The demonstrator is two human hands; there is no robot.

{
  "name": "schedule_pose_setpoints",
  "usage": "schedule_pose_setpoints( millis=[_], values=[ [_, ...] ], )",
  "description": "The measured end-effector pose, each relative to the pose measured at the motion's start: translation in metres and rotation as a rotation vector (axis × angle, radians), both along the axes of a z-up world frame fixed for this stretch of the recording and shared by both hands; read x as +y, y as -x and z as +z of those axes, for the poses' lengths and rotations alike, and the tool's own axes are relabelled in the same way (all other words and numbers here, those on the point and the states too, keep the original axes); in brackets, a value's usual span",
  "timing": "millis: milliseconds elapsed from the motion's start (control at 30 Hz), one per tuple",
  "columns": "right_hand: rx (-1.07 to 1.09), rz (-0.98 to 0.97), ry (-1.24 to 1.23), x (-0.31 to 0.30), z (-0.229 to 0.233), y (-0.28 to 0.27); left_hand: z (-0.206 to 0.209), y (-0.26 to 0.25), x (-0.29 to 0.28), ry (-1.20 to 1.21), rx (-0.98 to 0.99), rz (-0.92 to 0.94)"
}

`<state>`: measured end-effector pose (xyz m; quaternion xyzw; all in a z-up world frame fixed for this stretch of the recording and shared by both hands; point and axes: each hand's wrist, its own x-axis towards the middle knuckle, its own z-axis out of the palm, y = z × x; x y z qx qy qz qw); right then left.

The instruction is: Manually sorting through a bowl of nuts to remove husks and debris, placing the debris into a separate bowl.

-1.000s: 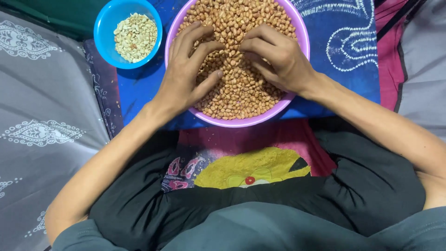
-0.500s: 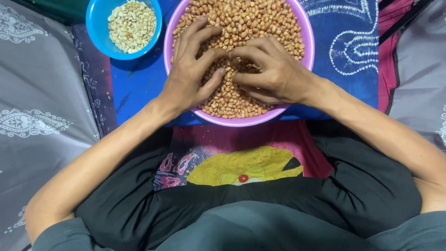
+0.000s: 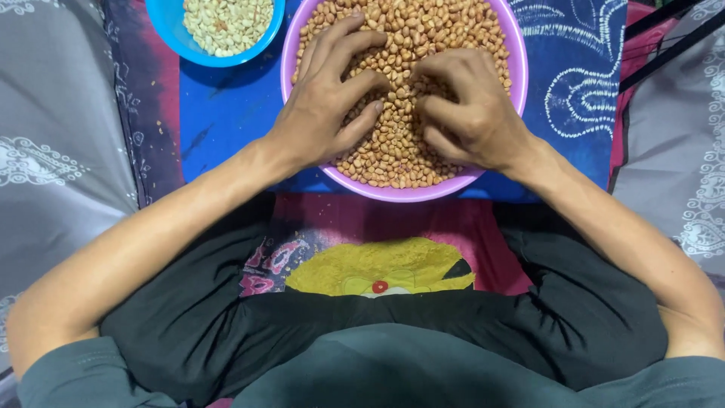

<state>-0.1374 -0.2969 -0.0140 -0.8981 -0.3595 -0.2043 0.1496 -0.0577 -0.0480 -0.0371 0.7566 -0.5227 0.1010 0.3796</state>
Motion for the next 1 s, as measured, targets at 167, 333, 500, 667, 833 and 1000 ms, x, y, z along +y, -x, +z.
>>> schedule_pose_setpoints(
  millis=[167,333,500,667,833,1000],
  values=[
    [0.039,0.032,0.016,-0.005,-0.004,-0.001,-0.001,-0.001,-0.001,-0.008,0.0,0.001],
    [0.075,0.072,0.122,-0.002,-0.005,0.001,-0.002,-0.001,0.0,-0.013,0.009,0.001],
    [0.058,-0.031,0.087,-0.003,-0.003,0.002,-0.001,-0.001,0.0,-0.022,0.005,0.003],
    [0.0,-0.066,-0.008,-0.002,0.002,0.002,-0.001,-0.002,-0.001,-0.015,0.003,-0.002],
    [0.007,-0.047,-0.025,-0.006,-0.005,0.0,-0.004,-0.003,-0.001,-0.028,0.003,0.005],
    [0.01,-0.067,0.06,-0.005,-0.007,-0.002,-0.001,-0.002,0.0,-0.025,0.014,-0.009]
  ],
)
